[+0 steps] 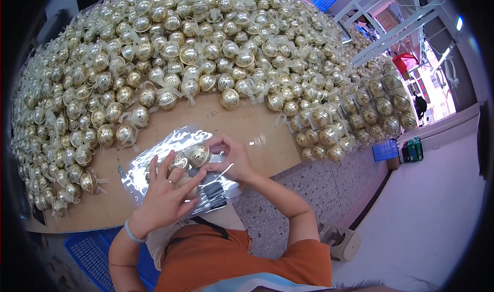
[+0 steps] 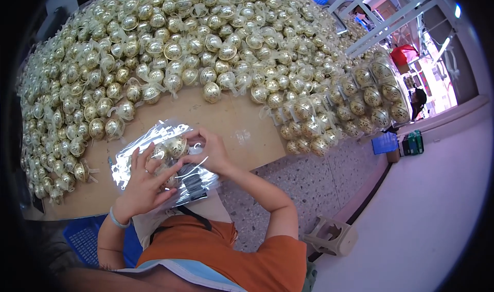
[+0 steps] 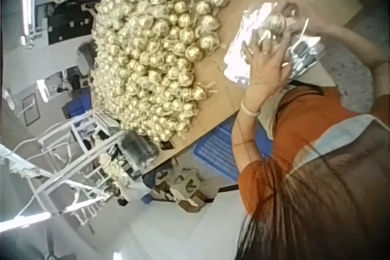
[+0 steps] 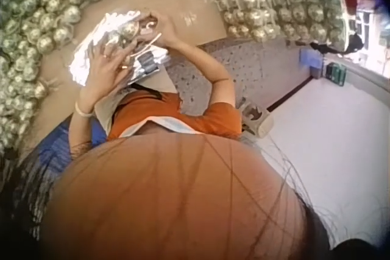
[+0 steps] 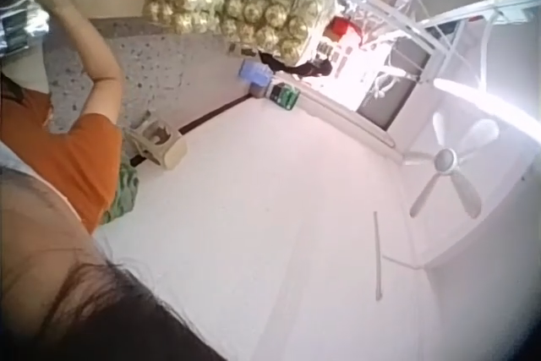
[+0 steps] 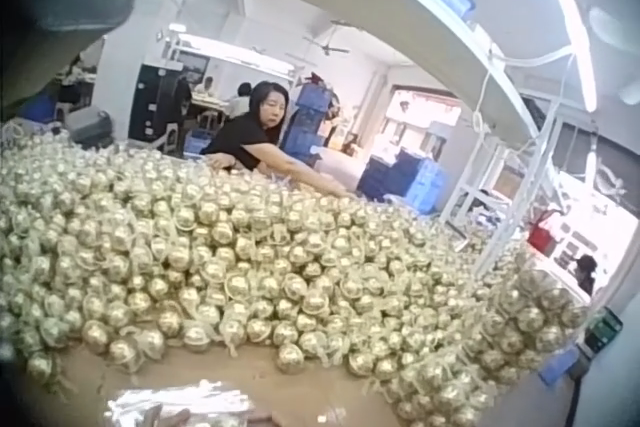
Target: The person is picking up gold-colored ornaments and placing them into plastic bags on a factory workbench.
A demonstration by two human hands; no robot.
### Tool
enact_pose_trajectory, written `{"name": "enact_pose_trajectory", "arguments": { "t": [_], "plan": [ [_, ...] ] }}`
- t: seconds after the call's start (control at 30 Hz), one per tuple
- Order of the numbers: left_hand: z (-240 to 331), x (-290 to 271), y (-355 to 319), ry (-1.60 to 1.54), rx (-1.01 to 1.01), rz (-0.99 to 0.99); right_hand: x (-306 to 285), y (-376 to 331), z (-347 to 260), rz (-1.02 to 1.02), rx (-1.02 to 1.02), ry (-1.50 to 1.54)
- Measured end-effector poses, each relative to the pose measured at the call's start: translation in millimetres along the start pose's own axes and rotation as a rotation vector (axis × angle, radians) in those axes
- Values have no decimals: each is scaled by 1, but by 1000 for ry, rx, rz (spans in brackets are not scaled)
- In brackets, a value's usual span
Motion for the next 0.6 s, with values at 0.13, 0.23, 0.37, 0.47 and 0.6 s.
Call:
{"name": "enact_pose_trajectory", "arguments": {
  "t": [0.13, 0.23, 0.37, 0.47, 0.6],
  "plan": [
    [2, 2, -1, 59, -6, -49, -4, -4, -6, -15, 40, -8],
    [3, 3, 1, 106, 17, -56, -79, 35, -34, 54, -310, -708],
    [4, 4, 1, 113, 16, -63, -120, 103, -45, 337, -397, -1299],
    [3, 6, 0, 105, -2, -47, -130, 117, -26, 237, -417, -1407],
    [2, 7, -1, 94, 4, -59, -133, 91, -50, 295, -397, -1210]
  ]
}}
Point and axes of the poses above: each hand's wrist, its own y-axis towards the middle knuckle, its own x-axis out of the palm, z = x × y, the point moved 3 cm from there along y, towards the middle knuckle, and after that the axes turned 1 degree about -y, right-handed, at the moved point
